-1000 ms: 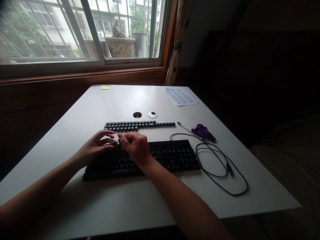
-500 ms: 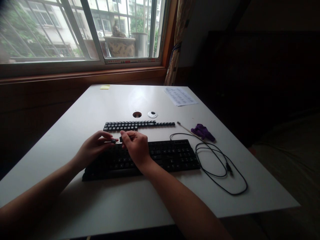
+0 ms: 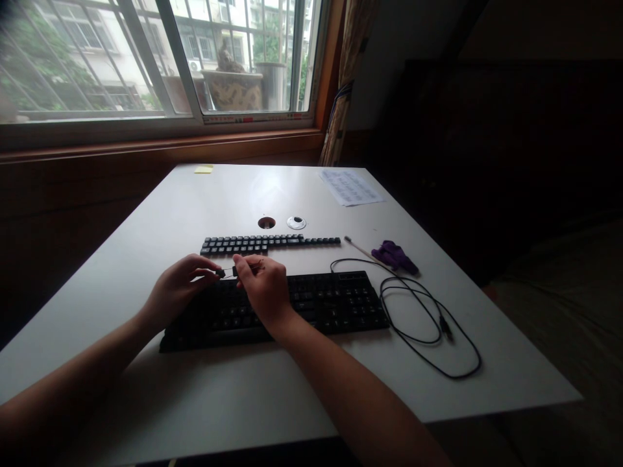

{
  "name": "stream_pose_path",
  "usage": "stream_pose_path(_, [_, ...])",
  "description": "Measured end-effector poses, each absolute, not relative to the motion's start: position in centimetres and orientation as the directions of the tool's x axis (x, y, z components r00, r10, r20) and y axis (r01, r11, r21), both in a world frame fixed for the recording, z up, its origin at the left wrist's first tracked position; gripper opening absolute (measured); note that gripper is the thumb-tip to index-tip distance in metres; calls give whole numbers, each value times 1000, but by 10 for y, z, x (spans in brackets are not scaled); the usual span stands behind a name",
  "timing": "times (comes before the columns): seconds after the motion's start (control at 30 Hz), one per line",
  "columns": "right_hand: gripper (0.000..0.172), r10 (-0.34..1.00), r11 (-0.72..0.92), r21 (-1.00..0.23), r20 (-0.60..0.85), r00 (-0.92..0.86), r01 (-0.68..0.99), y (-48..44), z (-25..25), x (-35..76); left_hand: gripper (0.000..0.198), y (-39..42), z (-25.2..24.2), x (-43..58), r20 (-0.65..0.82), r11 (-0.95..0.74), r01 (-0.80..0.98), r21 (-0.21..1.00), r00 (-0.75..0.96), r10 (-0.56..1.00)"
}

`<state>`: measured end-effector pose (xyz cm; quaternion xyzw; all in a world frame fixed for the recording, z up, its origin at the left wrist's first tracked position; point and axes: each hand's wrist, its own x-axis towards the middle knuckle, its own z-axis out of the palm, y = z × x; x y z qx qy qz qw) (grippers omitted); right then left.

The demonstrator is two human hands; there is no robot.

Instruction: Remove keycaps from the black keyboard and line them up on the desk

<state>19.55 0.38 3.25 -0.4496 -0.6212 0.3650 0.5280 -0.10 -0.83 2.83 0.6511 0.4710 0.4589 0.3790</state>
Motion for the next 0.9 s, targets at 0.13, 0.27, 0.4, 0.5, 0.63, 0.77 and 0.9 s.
stream_pose_path(0.13, [36,950,313,-939,311,-36,145,4,33,196,15,-9,27,0,370,-397,378,836,146,918])
stream_pose_path(0.27, [36,956,295,-946,291,-46,136,4,33,196,11,-8,27,-3,497,-525,519,675,206,843])
stream_pose_path(0.4, [38,960,279,-950,272,-64,138,4,33,197,8,-6,27,-6,503,-584,489,648,301,810])
stream_pose_path(0.5, [38,961,272,-953,263,-85,129,5,32,198,11,-4,25,-8,451,-525,383,760,272,850])
stream_pose_path(0.63, [37,961,262,-960,250,-116,100,7,32,198,18,-2,22,-10,361,-401,119,908,261,895])
stream_pose_path(0.77, [37,970,197,-980,195,-149,1,8,30,198,17,0,20,-14,336,-369,43,928,331,882])
stream_pose_path(0.9, [38,973,165,-986,159,-165,21,9,28,198,12,3,19,-19,386,-502,214,838,418,823])
